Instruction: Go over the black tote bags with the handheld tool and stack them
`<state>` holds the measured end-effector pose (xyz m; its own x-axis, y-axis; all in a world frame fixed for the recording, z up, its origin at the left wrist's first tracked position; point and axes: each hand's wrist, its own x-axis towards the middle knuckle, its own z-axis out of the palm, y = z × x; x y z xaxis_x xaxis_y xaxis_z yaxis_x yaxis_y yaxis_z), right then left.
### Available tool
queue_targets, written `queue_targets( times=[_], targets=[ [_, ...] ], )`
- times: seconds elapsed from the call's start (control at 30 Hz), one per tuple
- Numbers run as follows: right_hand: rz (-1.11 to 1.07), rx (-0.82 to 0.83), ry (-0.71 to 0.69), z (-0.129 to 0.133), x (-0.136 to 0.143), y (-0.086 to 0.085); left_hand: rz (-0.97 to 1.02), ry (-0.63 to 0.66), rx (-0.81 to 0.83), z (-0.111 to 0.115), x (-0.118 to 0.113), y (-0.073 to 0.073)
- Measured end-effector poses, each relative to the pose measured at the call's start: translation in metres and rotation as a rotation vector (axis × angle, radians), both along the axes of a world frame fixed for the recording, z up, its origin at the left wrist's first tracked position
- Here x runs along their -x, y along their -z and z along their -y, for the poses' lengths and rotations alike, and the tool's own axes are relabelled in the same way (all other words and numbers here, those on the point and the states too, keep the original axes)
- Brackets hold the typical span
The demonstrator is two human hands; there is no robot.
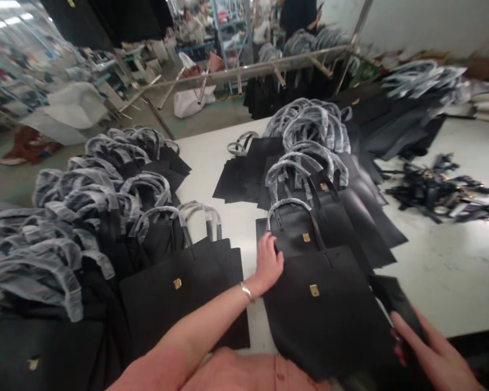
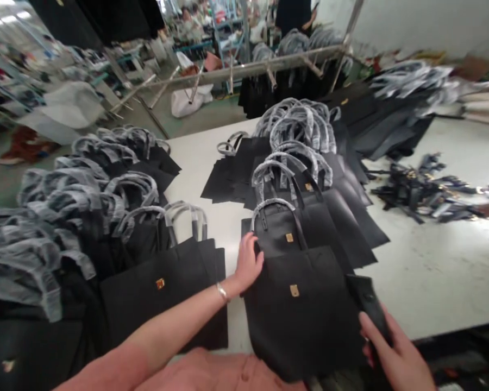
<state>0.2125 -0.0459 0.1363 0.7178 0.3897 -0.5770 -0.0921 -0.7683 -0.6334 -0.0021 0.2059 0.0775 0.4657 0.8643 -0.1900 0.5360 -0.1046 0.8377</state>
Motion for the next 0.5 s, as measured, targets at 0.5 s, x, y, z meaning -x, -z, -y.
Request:
queue_targets(
  times=[0.5],
  targets=[
    [-0.237,0.009,-0.203,-0.081,0.013,0.029,-0.168,0.962,-0.656,0.089,0.021,0.032]
  ],
)
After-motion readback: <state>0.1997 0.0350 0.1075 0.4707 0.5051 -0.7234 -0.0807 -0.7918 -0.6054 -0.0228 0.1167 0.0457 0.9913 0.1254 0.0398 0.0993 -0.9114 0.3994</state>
